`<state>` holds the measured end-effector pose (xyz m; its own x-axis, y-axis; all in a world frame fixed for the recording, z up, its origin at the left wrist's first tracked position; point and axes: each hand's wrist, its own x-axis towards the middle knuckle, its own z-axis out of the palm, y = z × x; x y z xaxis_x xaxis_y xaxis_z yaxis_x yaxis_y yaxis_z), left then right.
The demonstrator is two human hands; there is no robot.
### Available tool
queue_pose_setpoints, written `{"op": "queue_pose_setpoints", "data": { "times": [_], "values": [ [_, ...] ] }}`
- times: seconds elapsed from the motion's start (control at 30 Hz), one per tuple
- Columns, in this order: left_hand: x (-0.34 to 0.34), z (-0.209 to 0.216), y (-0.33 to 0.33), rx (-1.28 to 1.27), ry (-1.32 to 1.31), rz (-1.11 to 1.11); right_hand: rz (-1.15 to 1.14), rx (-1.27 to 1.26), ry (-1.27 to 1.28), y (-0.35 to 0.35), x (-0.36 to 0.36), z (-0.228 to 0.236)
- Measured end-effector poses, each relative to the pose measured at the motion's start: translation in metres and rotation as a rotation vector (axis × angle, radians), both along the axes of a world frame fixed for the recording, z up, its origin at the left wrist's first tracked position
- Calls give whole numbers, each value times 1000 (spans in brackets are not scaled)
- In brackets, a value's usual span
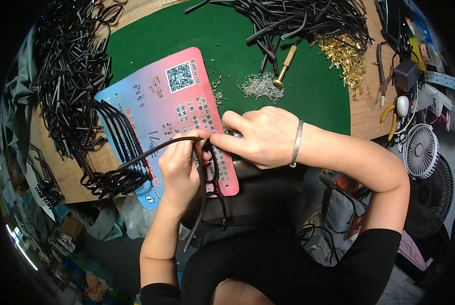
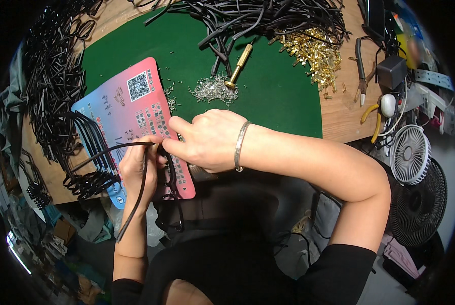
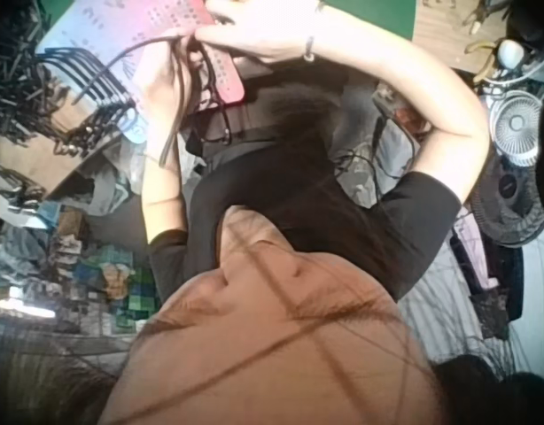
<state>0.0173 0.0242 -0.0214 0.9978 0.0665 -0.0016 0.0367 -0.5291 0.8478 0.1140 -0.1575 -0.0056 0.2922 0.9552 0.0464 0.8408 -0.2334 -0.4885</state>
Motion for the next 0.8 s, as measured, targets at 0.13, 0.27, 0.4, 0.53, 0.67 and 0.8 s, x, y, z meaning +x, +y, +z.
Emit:
{"op": "queue_pose_setpoints", "data": {
  "times": [0.13,0.27,0.4,0.53,0.67,0.8],
  "values": [
    [2,3,-2,-35,37,18,-6,31,-8,1,1,0],
    [3,7,-5,-54,63,38,-36,-7,-64,-1,-1,-1],
    [1,4,-2,-61,20,24,-104,7,-146,-2,-9,-1],
    [12,5,2,-8,-114,54,-237,-9,-7,-24,-15,13],
    [47,-7,-3,92,-226,192,-263,-57,-16,-22,-30,15],
    [24,3,14,199,-306,90,-298,-66,55,-34,-29,14]
  ]
}}
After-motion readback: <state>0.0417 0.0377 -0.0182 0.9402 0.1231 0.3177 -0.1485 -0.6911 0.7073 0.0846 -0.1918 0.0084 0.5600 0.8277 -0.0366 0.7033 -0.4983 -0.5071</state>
